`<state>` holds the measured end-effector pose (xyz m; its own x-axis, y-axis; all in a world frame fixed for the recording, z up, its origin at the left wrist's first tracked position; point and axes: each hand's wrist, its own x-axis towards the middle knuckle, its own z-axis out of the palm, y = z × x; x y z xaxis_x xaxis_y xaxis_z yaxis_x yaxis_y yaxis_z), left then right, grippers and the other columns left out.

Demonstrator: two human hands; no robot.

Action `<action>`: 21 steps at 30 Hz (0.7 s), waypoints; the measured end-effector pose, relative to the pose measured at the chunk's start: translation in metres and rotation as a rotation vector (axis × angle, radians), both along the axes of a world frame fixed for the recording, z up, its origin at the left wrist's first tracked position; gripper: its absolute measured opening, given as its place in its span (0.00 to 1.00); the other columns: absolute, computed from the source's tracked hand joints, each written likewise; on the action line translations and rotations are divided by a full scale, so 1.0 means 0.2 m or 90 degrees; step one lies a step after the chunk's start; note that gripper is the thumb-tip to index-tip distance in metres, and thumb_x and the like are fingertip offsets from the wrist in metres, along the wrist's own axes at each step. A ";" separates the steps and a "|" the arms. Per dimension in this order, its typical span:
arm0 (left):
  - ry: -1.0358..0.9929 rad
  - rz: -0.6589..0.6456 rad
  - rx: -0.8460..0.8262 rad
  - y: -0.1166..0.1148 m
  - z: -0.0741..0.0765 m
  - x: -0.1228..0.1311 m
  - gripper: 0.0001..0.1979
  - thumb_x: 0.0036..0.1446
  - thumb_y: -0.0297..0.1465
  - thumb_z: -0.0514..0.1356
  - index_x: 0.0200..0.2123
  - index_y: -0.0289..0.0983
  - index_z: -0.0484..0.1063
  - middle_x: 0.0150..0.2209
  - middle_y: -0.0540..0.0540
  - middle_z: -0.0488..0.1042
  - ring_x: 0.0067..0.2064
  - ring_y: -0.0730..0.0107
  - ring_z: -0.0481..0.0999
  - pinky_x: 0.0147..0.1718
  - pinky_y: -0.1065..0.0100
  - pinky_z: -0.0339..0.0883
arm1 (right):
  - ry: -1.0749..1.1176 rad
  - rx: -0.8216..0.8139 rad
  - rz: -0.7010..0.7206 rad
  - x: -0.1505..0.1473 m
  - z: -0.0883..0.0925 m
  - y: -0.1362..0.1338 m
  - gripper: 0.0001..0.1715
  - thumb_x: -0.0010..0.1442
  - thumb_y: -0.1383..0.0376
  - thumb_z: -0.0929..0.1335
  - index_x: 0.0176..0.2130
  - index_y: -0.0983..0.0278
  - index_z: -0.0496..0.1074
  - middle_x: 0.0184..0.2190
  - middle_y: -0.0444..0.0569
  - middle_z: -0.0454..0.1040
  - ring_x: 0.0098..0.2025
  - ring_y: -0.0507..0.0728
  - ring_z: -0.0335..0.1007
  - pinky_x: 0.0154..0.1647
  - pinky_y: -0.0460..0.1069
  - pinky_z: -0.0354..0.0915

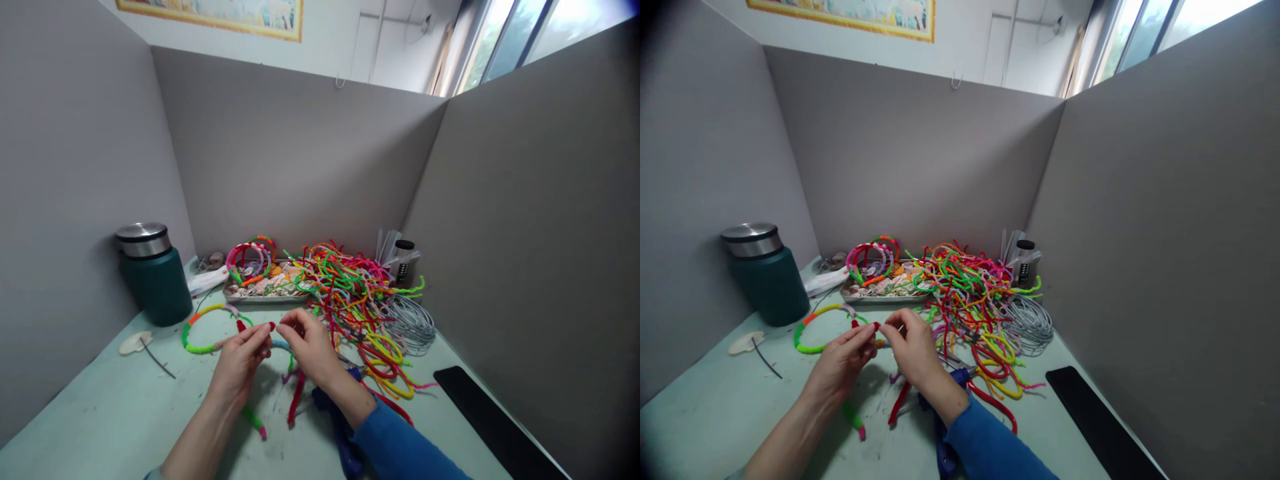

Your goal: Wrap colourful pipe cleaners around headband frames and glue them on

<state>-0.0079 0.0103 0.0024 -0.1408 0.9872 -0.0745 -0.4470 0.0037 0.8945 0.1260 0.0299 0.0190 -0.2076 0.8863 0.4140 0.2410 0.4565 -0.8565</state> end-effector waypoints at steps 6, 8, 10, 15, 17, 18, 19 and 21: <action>-0.010 -0.014 -0.022 -0.01 0.00 0.00 0.13 0.39 0.36 0.68 0.27 0.32 0.75 0.21 0.52 0.69 0.22 0.80 0.64 0.23 0.74 0.58 | -0.193 0.234 -0.037 0.02 0.02 -0.05 0.09 0.62 0.67 0.62 0.39 0.62 0.71 0.36 0.48 0.71 0.38 0.52 0.67 0.39 0.45 0.61; -0.006 -0.029 -0.026 -0.01 0.00 0.01 0.13 0.40 0.36 0.68 0.26 0.32 0.75 0.21 0.52 0.69 0.22 0.80 0.65 0.23 0.74 0.59 | -0.237 0.263 -0.046 0.02 0.02 -0.05 0.11 0.63 0.67 0.60 0.38 0.62 0.72 0.34 0.49 0.71 0.38 0.53 0.67 0.39 0.45 0.61; -0.008 -0.043 -0.033 -0.01 0.00 0.01 0.13 0.40 0.36 0.68 0.27 0.32 0.75 0.22 0.52 0.69 0.21 0.80 0.65 0.23 0.74 0.59 | -0.258 0.274 -0.055 0.03 0.02 -0.04 0.12 0.64 0.66 0.60 0.38 0.63 0.72 0.34 0.49 0.71 0.38 0.53 0.67 0.38 0.45 0.61; -0.030 -0.063 -0.053 0.00 -0.01 0.00 0.14 0.40 0.34 0.69 0.29 0.32 0.74 0.22 0.52 0.70 0.21 0.82 0.66 0.23 0.76 0.61 | -0.266 0.268 -0.057 0.02 0.00 -0.05 0.10 0.63 0.67 0.61 0.37 0.64 0.71 0.34 0.49 0.71 0.37 0.53 0.67 0.37 0.45 0.60; -0.035 -0.061 -0.060 0.00 -0.01 0.00 0.14 0.40 0.34 0.69 0.30 0.32 0.73 0.22 0.52 0.70 0.21 0.82 0.66 0.23 0.76 0.62 | -0.273 0.260 -0.037 0.02 0.01 -0.05 0.10 0.62 0.67 0.61 0.38 0.63 0.71 0.35 0.49 0.71 0.38 0.53 0.67 0.37 0.45 0.60; -0.035 -0.060 -0.063 0.00 -0.01 -0.01 0.14 0.40 0.34 0.69 0.30 0.33 0.73 0.22 0.53 0.71 0.20 0.82 0.66 0.22 0.76 0.62 | -0.275 0.254 -0.027 0.03 0.02 -0.04 0.09 0.62 0.68 0.61 0.39 0.63 0.71 0.36 0.49 0.71 0.38 0.53 0.67 0.38 0.45 0.60; -0.031 -0.058 -0.064 0.00 -0.01 -0.01 0.15 0.41 0.35 0.68 0.31 0.33 0.72 0.22 0.52 0.71 0.20 0.82 0.65 0.22 0.76 0.62 | -0.277 0.248 -0.021 0.04 0.03 -0.04 0.09 0.62 0.68 0.62 0.40 0.63 0.70 0.36 0.49 0.72 0.38 0.53 0.67 0.38 0.45 0.60; -0.015 -0.054 -0.066 0.00 0.00 -0.01 0.15 0.42 0.35 0.68 0.31 0.34 0.71 0.23 0.52 0.73 0.19 0.82 0.64 0.20 0.75 0.63 | -0.288 0.231 -0.033 0.10 0.07 -0.02 0.09 0.61 0.67 0.62 0.41 0.63 0.71 0.37 0.48 0.72 0.39 0.52 0.68 0.39 0.45 0.60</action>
<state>-0.0107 0.0110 0.0020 -0.0540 0.9822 -0.1797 -0.4617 0.1350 0.8767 0.1456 0.0265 0.0327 -0.3939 0.7178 0.5741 0.5764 0.6794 -0.4540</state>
